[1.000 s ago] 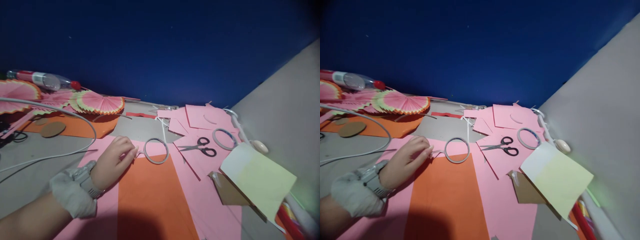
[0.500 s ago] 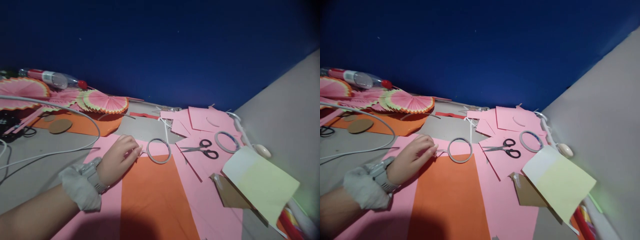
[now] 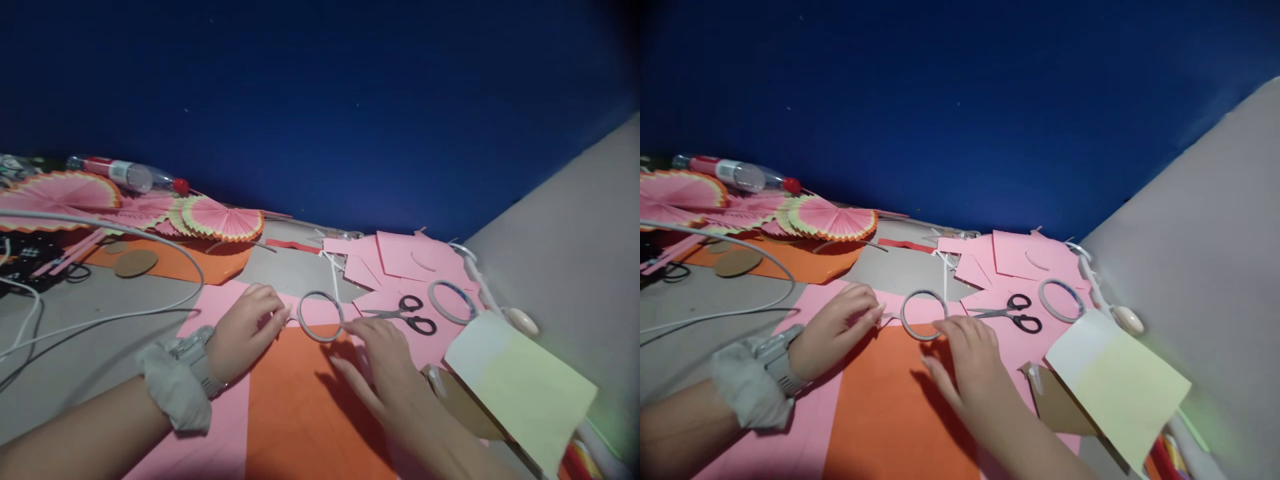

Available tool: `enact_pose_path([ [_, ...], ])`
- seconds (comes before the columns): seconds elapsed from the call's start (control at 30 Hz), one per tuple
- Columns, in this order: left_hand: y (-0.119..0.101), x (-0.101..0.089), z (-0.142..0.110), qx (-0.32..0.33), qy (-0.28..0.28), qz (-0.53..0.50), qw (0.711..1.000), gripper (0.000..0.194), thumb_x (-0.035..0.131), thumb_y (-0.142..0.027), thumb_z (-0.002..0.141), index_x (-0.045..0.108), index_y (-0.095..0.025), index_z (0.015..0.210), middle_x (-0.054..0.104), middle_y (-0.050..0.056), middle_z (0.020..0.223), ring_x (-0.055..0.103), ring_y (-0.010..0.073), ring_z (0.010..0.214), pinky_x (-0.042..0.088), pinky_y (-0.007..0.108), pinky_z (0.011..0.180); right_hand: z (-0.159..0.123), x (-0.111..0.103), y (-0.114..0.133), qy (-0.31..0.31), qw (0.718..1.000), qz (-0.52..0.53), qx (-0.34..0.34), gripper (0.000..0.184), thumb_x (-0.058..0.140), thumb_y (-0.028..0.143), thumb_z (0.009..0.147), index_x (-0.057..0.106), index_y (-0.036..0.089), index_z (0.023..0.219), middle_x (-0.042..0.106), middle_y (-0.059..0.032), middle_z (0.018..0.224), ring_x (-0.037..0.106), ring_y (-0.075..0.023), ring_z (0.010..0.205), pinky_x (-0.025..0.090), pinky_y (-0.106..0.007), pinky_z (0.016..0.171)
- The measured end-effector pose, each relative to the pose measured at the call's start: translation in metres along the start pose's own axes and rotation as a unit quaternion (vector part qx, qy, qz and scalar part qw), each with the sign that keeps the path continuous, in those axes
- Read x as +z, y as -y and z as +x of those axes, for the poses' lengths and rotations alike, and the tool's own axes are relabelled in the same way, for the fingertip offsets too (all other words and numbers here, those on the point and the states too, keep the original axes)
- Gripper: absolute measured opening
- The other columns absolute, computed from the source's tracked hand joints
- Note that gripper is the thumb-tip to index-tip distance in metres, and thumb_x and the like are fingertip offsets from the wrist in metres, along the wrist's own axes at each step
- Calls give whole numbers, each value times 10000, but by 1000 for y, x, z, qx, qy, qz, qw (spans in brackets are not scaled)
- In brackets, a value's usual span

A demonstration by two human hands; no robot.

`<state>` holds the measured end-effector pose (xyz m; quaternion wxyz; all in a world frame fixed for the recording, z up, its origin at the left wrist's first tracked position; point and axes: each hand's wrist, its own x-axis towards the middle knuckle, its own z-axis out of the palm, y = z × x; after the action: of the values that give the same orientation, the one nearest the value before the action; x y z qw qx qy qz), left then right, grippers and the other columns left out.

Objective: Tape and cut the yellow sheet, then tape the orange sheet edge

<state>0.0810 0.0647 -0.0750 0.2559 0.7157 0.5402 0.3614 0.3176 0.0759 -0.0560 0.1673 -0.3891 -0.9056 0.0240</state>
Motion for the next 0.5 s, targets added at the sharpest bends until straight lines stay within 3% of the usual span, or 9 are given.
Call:
enact_pose_path([
  [0.13, 0, 0, 1, 2, -7, 4, 1000, 338, 363, -281, 924, 509, -158, 646, 485, 22, 748, 435, 148, 795, 339, 304, 749, 19, 21, -11, 96, 995, 37, 20, 163, 539, 345, 862, 509, 194, 914, 515, -31, 970, 436, -192, 943, 334, -358, 821],
  [0.23, 0, -1, 0, 5, -9, 4, 1000, 336, 358, -280, 927, 509, -159, 652, 488, 23, 754, 438, 147, 797, 342, 300, 752, 26, 26, -21, 112, 992, 18, -46, 73, 460, 237, 908, 488, 179, 873, 522, -23, 920, 440, -171, 902, 297, -350, 837],
  [0.33, 0, -2, -1, 10, -13, 6, 1000, 339, 357, -285, 927, 508, -157, 652, 484, 24, 751, 440, 145, 790, 346, 298, 747, 23, 15, -32, 74, 994, -10, -83, 85, 449, 180, 903, 465, 164, 821, 525, -20, 839, 449, -158, 824, 277, -345, 821],
  [0.5, -2, -2, -2, 33, 2, 13, 999, 315, 381, -280, 918, 521, -156, 664, 485, 26, 747, 435, 145, 792, 343, 299, 742, 7, -20, -46, -27, 995, -55, -80, 66, 458, 165, 899, 496, 177, 846, 566, -3, 836, 483, -147, 785, 265, -345, 810],
])
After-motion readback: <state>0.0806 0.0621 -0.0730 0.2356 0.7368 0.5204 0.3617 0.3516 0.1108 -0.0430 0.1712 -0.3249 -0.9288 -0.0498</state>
